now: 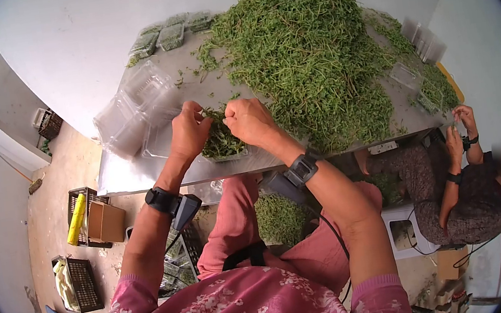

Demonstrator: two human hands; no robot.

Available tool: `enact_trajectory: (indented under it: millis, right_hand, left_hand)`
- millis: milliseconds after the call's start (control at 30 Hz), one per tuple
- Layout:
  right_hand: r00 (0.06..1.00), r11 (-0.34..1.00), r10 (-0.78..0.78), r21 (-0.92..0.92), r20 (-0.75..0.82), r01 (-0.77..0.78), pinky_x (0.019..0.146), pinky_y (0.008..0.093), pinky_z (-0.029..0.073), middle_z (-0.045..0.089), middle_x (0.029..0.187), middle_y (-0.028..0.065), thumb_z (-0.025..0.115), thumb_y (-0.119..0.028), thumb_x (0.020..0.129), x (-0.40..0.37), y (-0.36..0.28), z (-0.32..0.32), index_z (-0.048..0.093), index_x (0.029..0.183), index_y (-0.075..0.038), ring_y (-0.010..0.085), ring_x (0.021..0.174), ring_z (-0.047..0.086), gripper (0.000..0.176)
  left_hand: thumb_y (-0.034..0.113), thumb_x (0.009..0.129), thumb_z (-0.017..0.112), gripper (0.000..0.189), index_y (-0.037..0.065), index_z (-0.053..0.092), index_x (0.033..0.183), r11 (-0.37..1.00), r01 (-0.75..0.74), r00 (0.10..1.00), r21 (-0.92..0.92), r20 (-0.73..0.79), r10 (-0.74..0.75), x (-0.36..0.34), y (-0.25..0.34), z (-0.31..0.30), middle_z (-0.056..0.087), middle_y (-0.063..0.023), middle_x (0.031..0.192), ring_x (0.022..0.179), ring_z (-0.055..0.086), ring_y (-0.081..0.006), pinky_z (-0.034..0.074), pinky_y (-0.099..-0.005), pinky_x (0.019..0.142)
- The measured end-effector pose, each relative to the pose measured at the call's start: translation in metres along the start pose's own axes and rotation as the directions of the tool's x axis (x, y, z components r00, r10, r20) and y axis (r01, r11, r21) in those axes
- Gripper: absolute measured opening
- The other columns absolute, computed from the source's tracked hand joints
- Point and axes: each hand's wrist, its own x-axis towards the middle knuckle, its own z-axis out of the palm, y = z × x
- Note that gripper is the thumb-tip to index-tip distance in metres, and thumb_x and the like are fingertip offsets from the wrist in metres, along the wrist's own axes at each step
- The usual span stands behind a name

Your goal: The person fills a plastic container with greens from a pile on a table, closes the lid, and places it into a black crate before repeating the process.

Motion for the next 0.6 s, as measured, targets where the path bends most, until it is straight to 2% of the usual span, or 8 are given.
enact_trajectory:
  millis: [100,233,333,433,533,600]
  right_hand:
    - [0.998,0.998,0.056,0.009,0.028,-0.056,0.070,0.0425,0.051,0.067,0.079,0.0182,0.069,-0.011,0.081,0.001,-0.005,-0.005,0.064,0.087,0.001,0.0364,0.077,0.065,0.014]
    - [0.985,0.983,-0.161,-0.100,-0.055,0.155,0.078,0.0429,0.051,0.065,0.094,0.0193,0.067,-0.009,0.082,0.000,0.006,0.002,0.061,0.102,0.001,0.0364,0.088,0.064,0.022]
    - [0.963,0.955,-0.257,-0.177,-0.080,0.240,0.081,0.0422,0.050,0.063,0.101,0.0197,0.064,-0.006,0.083,0.000,0.007,0.007,0.059,0.111,0.001,0.0364,0.093,0.062,0.029]
    - [0.949,0.929,-0.312,-0.227,-0.050,0.293,0.085,0.0433,0.048,0.060,0.106,0.0187,0.063,-0.005,0.083,-0.001,0.005,0.008,0.057,0.114,0.000,0.0373,0.098,0.059,0.032]
    - [0.953,0.901,-0.302,-0.314,0.035,0.297,0.086,0.0444,0.046,0.059,0.107,0.0168,0.062,-0.005,0.083,-0.006,0.008,0.013,0.058,0.115,-0.001,0.0367,0.099,0.056,0.032]
    - [0.960,0.862,-0.264,-0.424,0.093,0.278,0.087,0.0451,0.045,0.058,0.106,0.0159,0.061,-0.006,0.083,-0.010,0.013,0.018,0.058,0.115,-0.002,0.0357,0.100,0.055,0.032]
  left_hand:
    - [0.006,0.077,0.072,0.028,-0.001,0.056,0.098,0.998,-0.061,0.997,0.026,-0.035,0.062,-0.001,0.001,-0.001,0.064,-0.0171,0.083,0.070,0.066,-0.0309,0.052,-0.0379,0.063]
    - [0.005,0.078,0.070,0.022,0.000,0.057,0.095,0.991,-0.132,0.991,-0.001,-0.039,0.132,-0.002,0.005,-0.009,0.064,-0.0163,0.088,0.071,0.064,-0.0333,0.051,-0.0395,0.065]
    - [0.006,0.080,0.066,0.017,-0.001,0.057,0.093,0.988,-0.152,0.982,0.038,0.118,0.147,-0.006,0.007,-0.014,0.064,-0.0154,0.091,0.082,0.063,-0.0346,0.050,-0.0414,0.073]
    - [0.012,0.082,0.062,0.014,0.003,0.062,0.093,0.923,-0.316,0.935,0.221,0.238,0.263,-0.011,0.005,-0.014,0.065,-0.0146,0.093,0.090,0.059,-0.0361,0.047,-0.0443,0.081]
    - [0.013,0.082,0.061,0.014,0.006,0.064,0.094,0.858,-0.353,0.928,0.374,0.260,0.268,-0.016,0.003,-0.006,0.066,-0.0101,0.097,0.097,0.057,-0.0314,0.045,-0.0415,0.082]
    - [0.014,0.083,0.061,0.015,0.007,0.065,0.096,0.845,-0.370,0.921,0.386,0.274,0.277,-0.016,0.003,-0.004,0.066,-0.0084,0.099,0.100,0.057,-0.0302,0.045,-0.0408,0.083]
